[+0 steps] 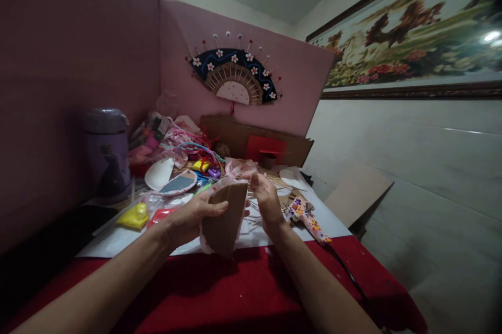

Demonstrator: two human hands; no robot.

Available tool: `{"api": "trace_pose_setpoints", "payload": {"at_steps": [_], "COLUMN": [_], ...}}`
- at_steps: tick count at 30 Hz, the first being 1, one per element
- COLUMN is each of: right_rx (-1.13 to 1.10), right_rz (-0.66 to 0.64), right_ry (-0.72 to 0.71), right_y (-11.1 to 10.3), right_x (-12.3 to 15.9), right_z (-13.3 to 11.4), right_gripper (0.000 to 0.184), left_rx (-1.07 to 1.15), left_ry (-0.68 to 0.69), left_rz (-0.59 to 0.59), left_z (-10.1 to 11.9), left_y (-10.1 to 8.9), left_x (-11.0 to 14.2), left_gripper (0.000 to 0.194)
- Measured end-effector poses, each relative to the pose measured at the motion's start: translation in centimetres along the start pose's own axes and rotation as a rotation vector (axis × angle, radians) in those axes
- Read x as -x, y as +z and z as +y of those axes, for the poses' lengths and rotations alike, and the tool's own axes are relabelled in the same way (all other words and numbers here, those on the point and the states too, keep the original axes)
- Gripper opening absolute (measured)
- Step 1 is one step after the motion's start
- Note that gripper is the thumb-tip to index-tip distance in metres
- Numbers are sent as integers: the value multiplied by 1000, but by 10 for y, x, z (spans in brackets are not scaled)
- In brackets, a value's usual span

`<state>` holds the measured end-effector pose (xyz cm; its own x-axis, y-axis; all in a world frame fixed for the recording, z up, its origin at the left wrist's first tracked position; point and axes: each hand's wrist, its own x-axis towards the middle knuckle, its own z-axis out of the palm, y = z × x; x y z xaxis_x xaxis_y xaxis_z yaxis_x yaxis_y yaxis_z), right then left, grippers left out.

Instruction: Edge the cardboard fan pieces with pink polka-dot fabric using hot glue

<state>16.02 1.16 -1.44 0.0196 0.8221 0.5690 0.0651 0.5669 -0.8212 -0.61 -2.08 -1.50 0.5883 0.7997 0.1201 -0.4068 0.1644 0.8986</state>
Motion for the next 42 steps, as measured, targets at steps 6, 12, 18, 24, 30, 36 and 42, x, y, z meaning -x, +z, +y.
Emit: {"api": "trace_pose_setpoints", "payload": {"at_steps": [6, 12, 18, 24, 30, 36, 42], "right_rx": [-309, -419, -431, -426, -359, -207, -412], "right_rz": [-56, -179, -29, -8, -105, -97, 3], "right_ry": [173, 324, 142, 110, 43, -116, 93], "right_y": [3, 2, 3, 2, -1, -2, 0], "right_x": [-3, -1, 0, -1, 3, 6, 2], "right_z": [-1, -3, -7, -4, -11, -12, -5], "right_gripper": [35, 40, 30, 26, 37, 47, 42], "left_rx": [-48, -67, -91, -80, -70, -27, 78], "left_ry": [16, 24, 46, 47, 55, 77, 136], "left_rz": [-4, 40, 61, 41, 50, 87, 128], "left_z": [-2, -3, -3, -2, -5, -4, 1], "left_y": [1, -1, -1, 2, -1, 1, -2], "left_x": [0, 1, -1, 0, -2, -2, -2], "left_gripper": [38, 37, 41, 46, 39, 35, 45]}}
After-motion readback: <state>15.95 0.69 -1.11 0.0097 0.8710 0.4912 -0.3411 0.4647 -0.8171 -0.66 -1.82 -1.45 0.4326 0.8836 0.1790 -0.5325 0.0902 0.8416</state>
